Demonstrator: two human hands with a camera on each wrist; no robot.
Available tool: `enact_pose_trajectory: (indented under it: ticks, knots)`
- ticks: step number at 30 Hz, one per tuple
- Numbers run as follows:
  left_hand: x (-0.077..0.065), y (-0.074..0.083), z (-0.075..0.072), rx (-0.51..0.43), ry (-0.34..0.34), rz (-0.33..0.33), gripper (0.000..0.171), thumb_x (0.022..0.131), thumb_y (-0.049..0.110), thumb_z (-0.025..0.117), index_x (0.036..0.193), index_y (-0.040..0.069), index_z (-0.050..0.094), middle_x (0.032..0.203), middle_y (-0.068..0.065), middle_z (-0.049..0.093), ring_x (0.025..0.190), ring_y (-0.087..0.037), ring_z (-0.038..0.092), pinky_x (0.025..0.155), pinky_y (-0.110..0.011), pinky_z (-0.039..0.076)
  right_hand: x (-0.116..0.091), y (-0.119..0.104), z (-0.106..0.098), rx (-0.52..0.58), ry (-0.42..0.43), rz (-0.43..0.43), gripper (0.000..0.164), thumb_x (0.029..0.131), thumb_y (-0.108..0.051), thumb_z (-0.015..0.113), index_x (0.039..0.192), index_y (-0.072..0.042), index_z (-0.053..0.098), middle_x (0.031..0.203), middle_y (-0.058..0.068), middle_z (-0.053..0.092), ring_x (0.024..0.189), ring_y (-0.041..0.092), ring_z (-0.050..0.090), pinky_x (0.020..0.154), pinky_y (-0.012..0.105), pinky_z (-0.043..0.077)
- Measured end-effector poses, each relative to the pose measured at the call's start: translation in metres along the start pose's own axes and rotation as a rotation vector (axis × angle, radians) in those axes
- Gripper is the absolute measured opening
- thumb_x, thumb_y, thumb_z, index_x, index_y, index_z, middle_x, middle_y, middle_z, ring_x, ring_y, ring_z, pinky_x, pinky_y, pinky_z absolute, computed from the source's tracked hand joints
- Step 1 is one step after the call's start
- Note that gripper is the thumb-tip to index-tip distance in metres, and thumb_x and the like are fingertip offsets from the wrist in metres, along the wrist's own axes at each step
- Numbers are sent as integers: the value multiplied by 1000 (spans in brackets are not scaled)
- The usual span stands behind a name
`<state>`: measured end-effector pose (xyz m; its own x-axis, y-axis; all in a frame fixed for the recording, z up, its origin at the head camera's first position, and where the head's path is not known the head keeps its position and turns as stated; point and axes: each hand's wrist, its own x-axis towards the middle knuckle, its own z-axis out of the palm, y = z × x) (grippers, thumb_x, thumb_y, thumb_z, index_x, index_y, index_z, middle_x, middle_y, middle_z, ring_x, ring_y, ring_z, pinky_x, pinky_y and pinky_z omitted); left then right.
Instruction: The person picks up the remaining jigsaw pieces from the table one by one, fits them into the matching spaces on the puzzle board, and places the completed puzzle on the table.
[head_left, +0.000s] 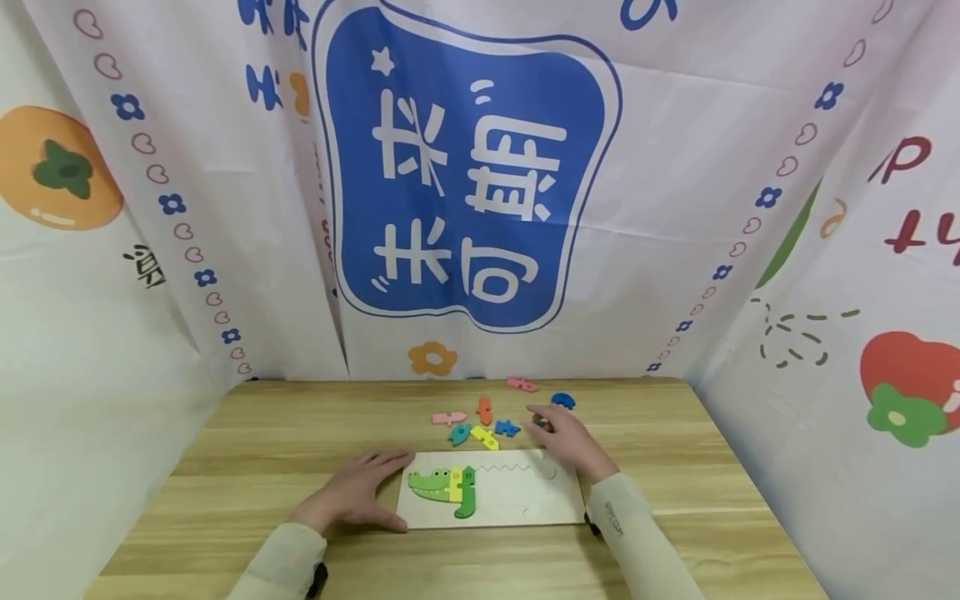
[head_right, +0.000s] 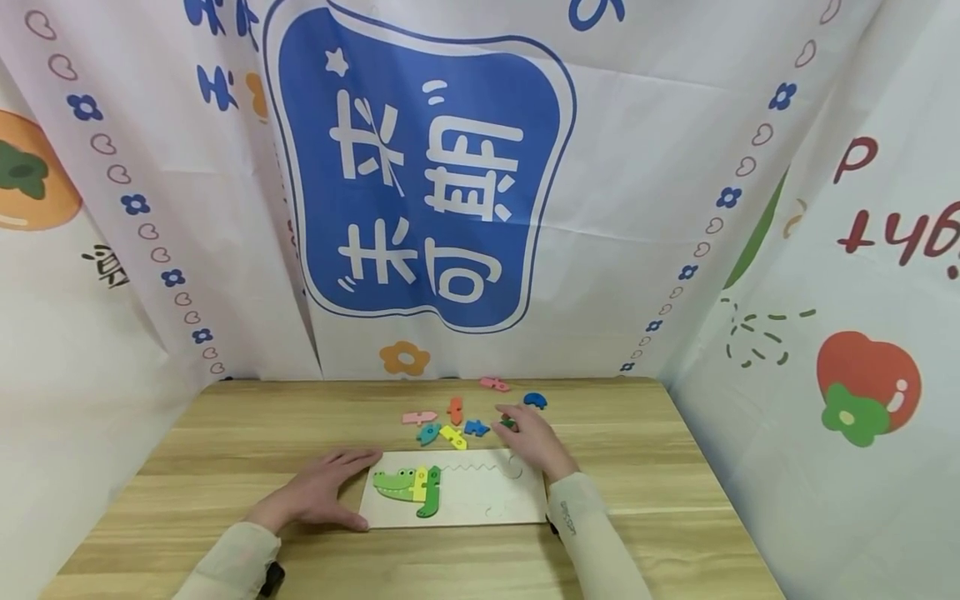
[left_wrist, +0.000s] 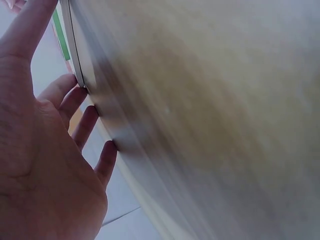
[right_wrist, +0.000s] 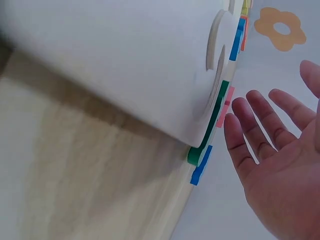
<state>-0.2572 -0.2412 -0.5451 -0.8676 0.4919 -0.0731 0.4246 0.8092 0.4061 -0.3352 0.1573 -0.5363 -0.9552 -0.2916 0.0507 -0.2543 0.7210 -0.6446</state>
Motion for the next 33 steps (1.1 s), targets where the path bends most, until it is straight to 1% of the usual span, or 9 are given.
enact_pose_trajectory:
  ticks: [3,6,10,13,18,22,26,30,33]
  knots:
    - [0,1,-2,1,-7,-6,114,71,73,81,161,16,40,164,-9,41,148,-43,37,115,-72,29,4,-3,2,-1,-12,4,49,107,-35,58,152,-16,54,129,2,65,104,17,58,95,46,52]
    - [1,1,-3,21,-8,-5,114,71,74,81,161,16,39,165,-9,41,147,-43,38,115,-71,30,9,-5,5,4,-37,-4,49,108,-36,57,153,-16,53,132,4,63,106,18,59,95,46,53]
    - [2,-1,-1,36,-11,-7,114,72,75,80,161,17,39,165,-8,41,147,-42,39,115,-70,32,14,-9,11,9,-59,-7,50,108,-39,56,153,-17,52,136,5,61,112,20,60,97,47,54]
    - [2,-1,-1,31,-15,-10,114,72,75,79,162,18,39,165,-8,41,147,-41,39,115,-70,32,17,-13,14,9,-69,6,51,107,-42,56,152,-19,53,135,3,61,113,20,60,98,47,54]
    - [1,0,-2,19,-19,-13,113,72,74,80,161,18,39,165,-8,40,147,-42,38,115,-70,32,23,-21,19,1,-93,16,51,106,-44,57,151,-20,55,130,3,62,106,18,59,91,43,54]
    - [1,0,-2,20,-23,-9,113,73,73,80,162,17,38,165,-8,40,147,-41,38,115,-70,31,26,-26,24,-2,-107,-5,49,107,-40,57,151,-17,55,131,4,63,101,17,58,86,38,52]
    - [0,1,-2,24,-23,-4,113,73,73,80,162,17,38,165,-8,40,147,-41,38,116,-70,31,28,-31,28,8,-120,-12,50,107,-39,56,152,-18,54,133,3,62,102,17,57,87,38,52]
    - [0,1,-2,27,-26,-12,113,73,73,80,161,18,39,165,-8,40,147,-41,38,116,-70,31,29,-36,32,9,-141,10,51,106,-42,57,152,-20,54,132,0,61,101,17,57,87,38,52]
    - [0,1,-2,26,-33,-21,113,72,74,80,161,18,39,165,-7,40,148,-41,38,116,-69,31,30,-39,36,15,-155,11,49,106,-42,59,148,-19,58,132,0,60,101,17,57,87,38,52]
